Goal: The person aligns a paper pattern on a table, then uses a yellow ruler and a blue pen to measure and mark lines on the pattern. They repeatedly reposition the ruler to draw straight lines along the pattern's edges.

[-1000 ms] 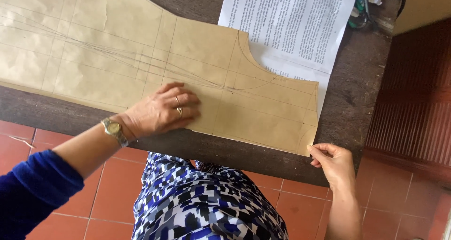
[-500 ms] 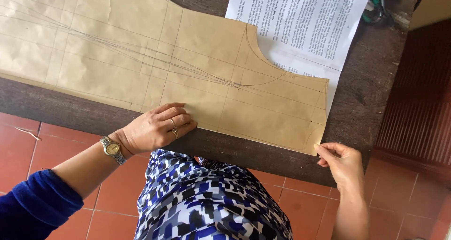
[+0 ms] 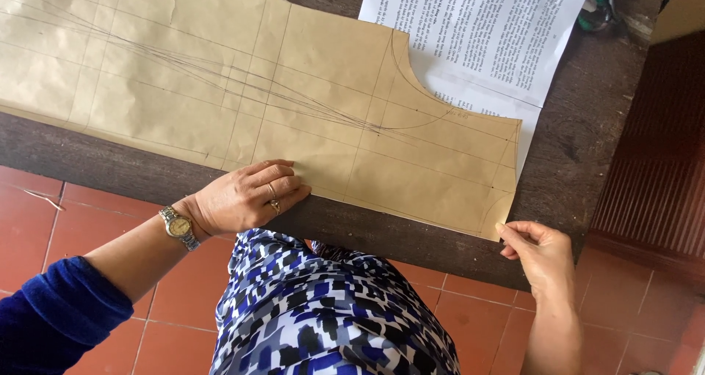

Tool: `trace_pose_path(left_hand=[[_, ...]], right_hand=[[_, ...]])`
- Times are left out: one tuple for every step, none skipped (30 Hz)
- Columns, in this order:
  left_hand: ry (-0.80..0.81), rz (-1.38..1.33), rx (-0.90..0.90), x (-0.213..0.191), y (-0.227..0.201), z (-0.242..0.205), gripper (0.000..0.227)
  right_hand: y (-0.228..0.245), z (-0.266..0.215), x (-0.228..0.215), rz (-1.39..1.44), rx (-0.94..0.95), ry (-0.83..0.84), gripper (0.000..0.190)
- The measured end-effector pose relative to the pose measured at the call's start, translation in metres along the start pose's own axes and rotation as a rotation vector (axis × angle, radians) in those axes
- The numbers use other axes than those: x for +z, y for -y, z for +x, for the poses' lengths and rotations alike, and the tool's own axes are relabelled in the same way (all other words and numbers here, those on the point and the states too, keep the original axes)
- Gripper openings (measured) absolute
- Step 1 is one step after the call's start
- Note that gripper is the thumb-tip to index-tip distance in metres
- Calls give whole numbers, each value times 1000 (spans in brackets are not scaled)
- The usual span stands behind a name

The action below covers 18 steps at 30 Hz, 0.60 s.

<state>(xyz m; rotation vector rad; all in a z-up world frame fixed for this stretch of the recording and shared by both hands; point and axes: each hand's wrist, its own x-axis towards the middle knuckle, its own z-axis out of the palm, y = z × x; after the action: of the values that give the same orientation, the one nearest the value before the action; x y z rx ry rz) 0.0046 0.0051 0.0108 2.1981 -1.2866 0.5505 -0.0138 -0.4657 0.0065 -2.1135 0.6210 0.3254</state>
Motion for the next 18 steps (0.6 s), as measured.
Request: trace_pose_path(left_hand=[[0, -1, 3, 1, 0, 0, 19], [1, -1, 6, 1, 0, 0, 19], [1, -1, 5, 1, 0, -1, 19], [2, 3, 10, 1, 1, -1, 19], [3, 6, 14, 2, 1, -1, 19], [3, 6, 14, 2, 1, -2, 19], [5, 7, 17, 3, 2, -2, 19], [8, 9, 20, 3, 2, -3, 20], [8, 9, 20, 4, 3, -4, 20], [10, 6, 25, 5, 3, -5, 21], [11, 4, 31, 6, 4, -6, 21], [11, 4, 30, 6, 4, -5, 21], [13, -1, 29, 6, 5, -5, 22], [16, -7, 26, 6, 5, -5, 22], [16, -8, 25, 4, 5, -3, 22], [15, -13, 24, 2, 5, -2, 22], [14, -18, 23, 0, 4, -1, 22], [14, -18, 22, 2, 5, -2, 22]], right_hand=[[-1, 0, 0, 2, -5, 2, 22], [-1, 1, 0, 4, -11, 4, 22], [0, 0, -1, 4, -10, 5, 22], [1, 0, -1, 6, -6, 4, 23], [1, -1, -1, 9, -2, 3, 24], [5, -2, -1, 8, -2, 3, 24], [9, -4, 0, 2, 2, 0, 24], [12, -6, 1, -3, 7, -2, 23], [9, -4, 1, -3, 7, -2, 23], [5, -2, 0, 1, 4, -1, 24], [1, 0, 0, 5, 0, 0, 24], [2, -1, 0, 5, 1, 0, 24], [4, -1, 1, 4, 0, 0, 24], [5, -2, 1, 3, 0, 0, 24], [5, -3, 1, 2, 1, 1, 24], [6, -3, 1, -1, 0, 1, 24], [7, -3, 0, -3, -2, 1, 24], [7, -3, 1, -3, -2, 2, 24]])
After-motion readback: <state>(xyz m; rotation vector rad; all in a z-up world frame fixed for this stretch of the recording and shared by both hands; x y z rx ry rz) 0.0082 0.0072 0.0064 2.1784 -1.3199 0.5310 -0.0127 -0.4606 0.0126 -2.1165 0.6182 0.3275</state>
